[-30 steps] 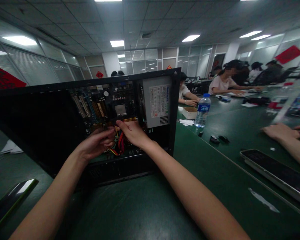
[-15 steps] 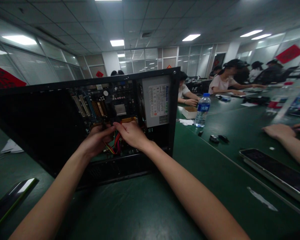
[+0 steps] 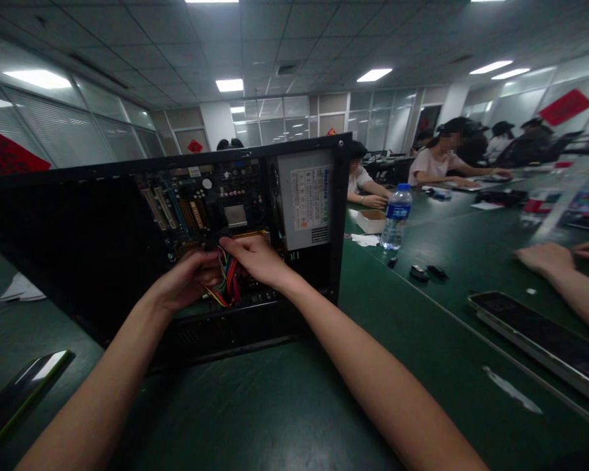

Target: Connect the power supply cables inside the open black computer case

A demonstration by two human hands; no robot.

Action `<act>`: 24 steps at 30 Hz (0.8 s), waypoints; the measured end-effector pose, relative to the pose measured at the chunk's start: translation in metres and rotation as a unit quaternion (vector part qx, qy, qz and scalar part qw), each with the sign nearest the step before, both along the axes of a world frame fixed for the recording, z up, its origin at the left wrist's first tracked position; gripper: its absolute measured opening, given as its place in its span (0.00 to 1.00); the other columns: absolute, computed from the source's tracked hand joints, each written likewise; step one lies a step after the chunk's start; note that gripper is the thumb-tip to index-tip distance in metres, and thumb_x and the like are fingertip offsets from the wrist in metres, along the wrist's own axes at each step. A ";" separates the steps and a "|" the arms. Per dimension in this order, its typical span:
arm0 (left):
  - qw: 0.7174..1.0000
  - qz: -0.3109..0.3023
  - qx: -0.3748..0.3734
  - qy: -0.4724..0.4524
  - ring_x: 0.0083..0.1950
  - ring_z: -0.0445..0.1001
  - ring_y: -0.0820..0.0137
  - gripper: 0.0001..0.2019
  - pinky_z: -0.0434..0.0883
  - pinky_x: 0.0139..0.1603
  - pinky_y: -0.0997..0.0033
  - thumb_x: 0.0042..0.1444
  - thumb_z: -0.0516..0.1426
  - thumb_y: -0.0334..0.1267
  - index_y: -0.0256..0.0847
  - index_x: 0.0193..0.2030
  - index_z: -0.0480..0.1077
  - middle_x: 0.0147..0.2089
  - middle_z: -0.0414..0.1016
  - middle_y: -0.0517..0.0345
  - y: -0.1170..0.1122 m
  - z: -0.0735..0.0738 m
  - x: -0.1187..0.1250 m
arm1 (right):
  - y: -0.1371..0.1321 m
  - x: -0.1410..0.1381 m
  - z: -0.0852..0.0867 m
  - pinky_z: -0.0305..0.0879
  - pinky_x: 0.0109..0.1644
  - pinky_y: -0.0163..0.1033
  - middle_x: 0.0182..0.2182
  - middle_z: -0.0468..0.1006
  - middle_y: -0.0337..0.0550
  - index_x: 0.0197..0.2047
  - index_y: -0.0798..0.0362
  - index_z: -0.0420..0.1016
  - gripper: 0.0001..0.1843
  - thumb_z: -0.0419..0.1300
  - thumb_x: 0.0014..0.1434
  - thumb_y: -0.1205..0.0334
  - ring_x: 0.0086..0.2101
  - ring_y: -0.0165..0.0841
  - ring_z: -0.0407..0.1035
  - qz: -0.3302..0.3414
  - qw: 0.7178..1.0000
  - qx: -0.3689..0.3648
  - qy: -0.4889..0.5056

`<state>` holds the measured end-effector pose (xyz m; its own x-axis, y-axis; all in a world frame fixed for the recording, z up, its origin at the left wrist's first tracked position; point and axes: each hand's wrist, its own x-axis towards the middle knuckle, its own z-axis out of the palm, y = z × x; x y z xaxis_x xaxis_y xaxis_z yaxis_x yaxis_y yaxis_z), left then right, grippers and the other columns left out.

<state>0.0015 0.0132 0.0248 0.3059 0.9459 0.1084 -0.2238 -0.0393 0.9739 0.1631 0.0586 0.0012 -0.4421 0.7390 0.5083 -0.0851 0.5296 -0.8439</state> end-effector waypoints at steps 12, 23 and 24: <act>0.991 0.100 0.083 -0.027 0.18 0.48 0.85 0.22 0.45 0.18 0.81 0.39 0.75 0.40 0.36 0.32 0.67 0.20 0.54 0.73 0.009 -0.003 0.001 | 0.006 0.012 0.004 0.65 0.29 0.30 0.30 0.78 0.39 0.34 0.54 0.76 0.15 0.68 0.56 0.51 0.30 0.28 0.71 0.104 0.989 -0.100 0.023; 1.000 -0.006 0.022 -0.012 0.17 0.45 0.84 0.22 0.46 0.19 0.80 0.51 0.70 0.44 0.40 0.29 0.59 0.22 0.49 0.73 0.006 -0.003 0.000 | 0.011 0.012 0.002 0.70 0.30 0.32 0.31 0.80 0.41 0.35 0.55 0.78 0.13 0.71 0.52 0.56 0.30 0.29 0.73 0.103 0.969 -0.214 0.065; 1.000 -0.012 0.020 -0.008 0.17 0.45 0.84 0.22 0.46 0.19 0.80 0.51 0.69 0.44 0.40 0.29 0.58 0.22 0.49 0.73 0.007 -0.003 0.000 | 0.012 0.012 0.001 0.70 0.31 0.33 0.31 0.79 0.41 0.35 0.55 0.77 0.13 0.71 0.52 0.56 0.30 0.29 0.73 0.106 0.968 -0.217 0.071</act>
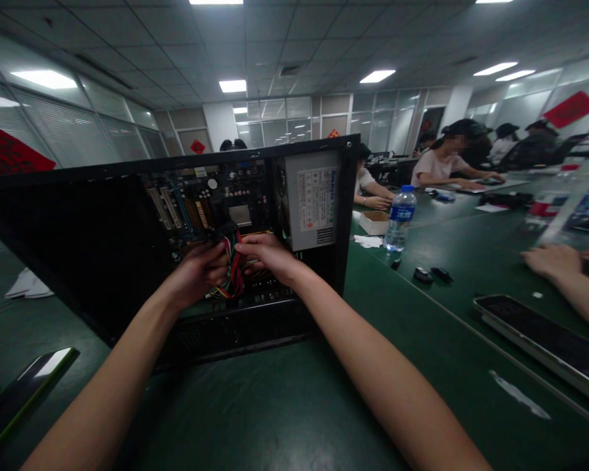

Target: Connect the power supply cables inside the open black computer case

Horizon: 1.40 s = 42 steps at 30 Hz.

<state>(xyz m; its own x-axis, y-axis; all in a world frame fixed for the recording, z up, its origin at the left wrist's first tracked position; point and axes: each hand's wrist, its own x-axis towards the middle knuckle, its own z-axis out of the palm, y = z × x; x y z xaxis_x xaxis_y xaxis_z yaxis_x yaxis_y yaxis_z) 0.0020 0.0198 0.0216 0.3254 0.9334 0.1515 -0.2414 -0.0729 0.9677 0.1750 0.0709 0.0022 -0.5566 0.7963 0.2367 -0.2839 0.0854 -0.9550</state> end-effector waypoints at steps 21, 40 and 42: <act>1.000 0.006 -0.005 -0.012 0.18 0.43 0.85 0.26 0.42 0.18 0.82 0.45 0.73 0.47 0.40 0.32 0.60 0.21 0.48 0.75 -0.002 0.003 -0.001 | 0.003 0.000 -0.004 0.65 0.36 0.35 0.29 0.75 0.39 0.33 0.56 0.77 0.15 0.72 0.52 0.54 0.31 0.28 0.68 0.051 0.998 -0.003 0.040; 0.996 0.080 0.012 0.030 0.21 0.51 0.84 0.26 0.45 0.19 0.82 0.37 0.76 0.45 0.36 0.35 0.68 0.24 0.56 0.71 -0.001 -0.001 0.004 | -0.004 -0.005 -0.001 0.62 0.29 0.34 0.24 0.70 0.36 0.26 0.53 0.69 0.25 0.66 0.55 0.40 0.26 0.27 0.64 -0.061 0.985 0.146 -0.062; 0.995 0.095 0.020 0.034 0.20 0.50 0.84 0.26 0.45 0.18 0.81 0.36 0.76 0.44 0.35 0.33 0.67 0.24 0.55 0.71 -0.001 -0.001 0.004 | -0.004 -0.004 0.000 0.60 0.28 0.33 0.23 0.69 0.35 0.26 0.53 0.68 0.25 0.65 0.55 0.39 0.25 0.27 0.62 -0.079 0.983 0.153 -0.059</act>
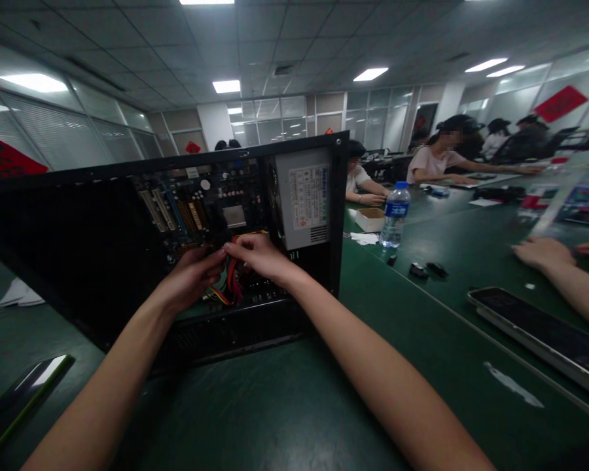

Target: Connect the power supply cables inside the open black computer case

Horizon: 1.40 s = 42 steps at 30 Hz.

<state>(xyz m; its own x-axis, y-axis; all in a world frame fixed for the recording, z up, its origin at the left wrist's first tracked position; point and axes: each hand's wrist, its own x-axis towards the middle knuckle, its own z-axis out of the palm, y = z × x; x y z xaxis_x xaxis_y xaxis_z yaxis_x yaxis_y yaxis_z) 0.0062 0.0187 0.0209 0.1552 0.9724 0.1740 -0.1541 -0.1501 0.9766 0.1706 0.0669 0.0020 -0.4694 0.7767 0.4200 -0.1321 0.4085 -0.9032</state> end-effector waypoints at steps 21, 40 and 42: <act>0.999 0.041 0.026 0.004 0.19 0.50 0.85 0.21 0.42 0.18 0.80 0.38 0.74 0.43 0.33 0.31 0.71 0.24 0.61 0.67 0.000 0.000 0.001 | -0.001 0.003 0.001 0.59 0.28 0.33 0.26 0.73 0.37 0.27 0.52 0.68 0.23 0.67 0.53 0.41 0.27 0.28 0.65 0.009 0.997 -0.057 0.057; 0.996 0.079 0.011 0.040 0.17 0.50 0.84 0.16 0.42 0.17 0.80 0.42 0.68 0.38 0.39 0.26 0.63 0.20 0.55 0.71 0.002 0.000 0.003 | 0.002 -0.003 -0.002 0.55 0.26 0.34 0.22 0.67 0.35 0.25 0.51 0.67 0.23 0.64 0.55 0.40 0.24 0.28 0.62 -0.020 1.000 0.006 0.023; 0.996 0.077 0.017 0.048 0.17 0.49 0.84 0.15 0.42 0.17 0.80 0.43 0.68 0.38 0.39 0.26 0.64 0.19 0.53 0.72 0.003 -0.001 0.002 | 0.002 -0.002 -0.001 0.56 0.27 0.34 0.22 0.68 0.35 0.25 0.51 0.67 0.23 0.64 0.54 0.41 0.24 0.28 0.62 -0.018 1.000 0.006 0.021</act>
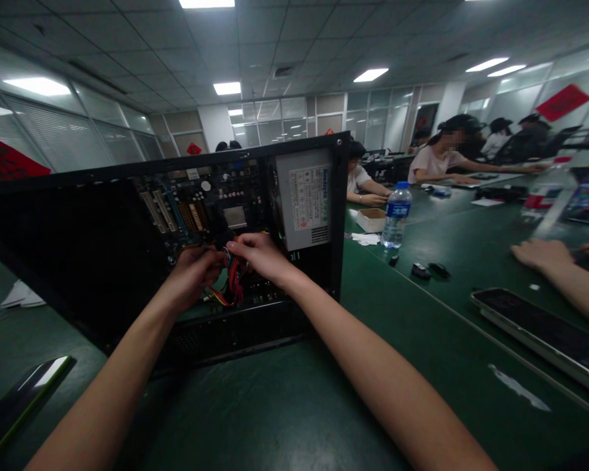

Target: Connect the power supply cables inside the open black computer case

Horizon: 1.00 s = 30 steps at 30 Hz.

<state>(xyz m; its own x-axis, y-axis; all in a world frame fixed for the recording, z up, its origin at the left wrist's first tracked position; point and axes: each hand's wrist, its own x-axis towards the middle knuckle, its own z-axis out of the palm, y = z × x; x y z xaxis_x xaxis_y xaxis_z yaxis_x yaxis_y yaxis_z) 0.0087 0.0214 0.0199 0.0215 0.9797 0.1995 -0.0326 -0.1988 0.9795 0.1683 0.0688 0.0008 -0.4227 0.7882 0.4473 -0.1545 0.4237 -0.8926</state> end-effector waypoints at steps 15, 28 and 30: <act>0.999 -0.034 -0.031 0.020 0.18 0.50 0.84 0.20 0.42 0.19 0.78 0.40 0.71 0.43 0.37 0.34 0.68 0.20 0.56 0.72 -0.006 0.001 0.000 | -0.005 0.002 0.004 0.58 0.27 0.33 0.23 0.68 0.35 0.26 0.51 0.67 0.22 0.65 0.53 0.42 0.25 0.28 0.63 0.026 0.999 -0.037 0.002; 0.999 -0.034 -0.021 0.007 0.18 0.49 0.84 0.22 0.43 0.18 0.78 0.38 0.73 0.43 0.37 0.33 0.68 0.22 0.59 0.70 -0.005 0.001 -0.002 | -0.002 0.003 0.001 0.59 0.26 0.34 0.25 0.71 0.36 0.28 0.51 0.67 0.21 0.65 0.54 0.42 0.25 0.28 0.64 0.039 0.998 -0.049 0.010; 0.999 -0.022 -0.016 0.026 0.18 0.49 0.83 0.20 0.44 0.19 0.78 0.40 0.71 0.44 0.37 0.32 0.68 0.21 0.59 0.70 -0.004 0.000 -0.002 | -0.002 0.001 0.000 0.60 0.26 0.34 0.25 0.71 0.36 0.29 0.51 0.68 0.20 0.64 0.55 0.43 0.25 0.28 0.64 0.033 0.999 -0.035 0.000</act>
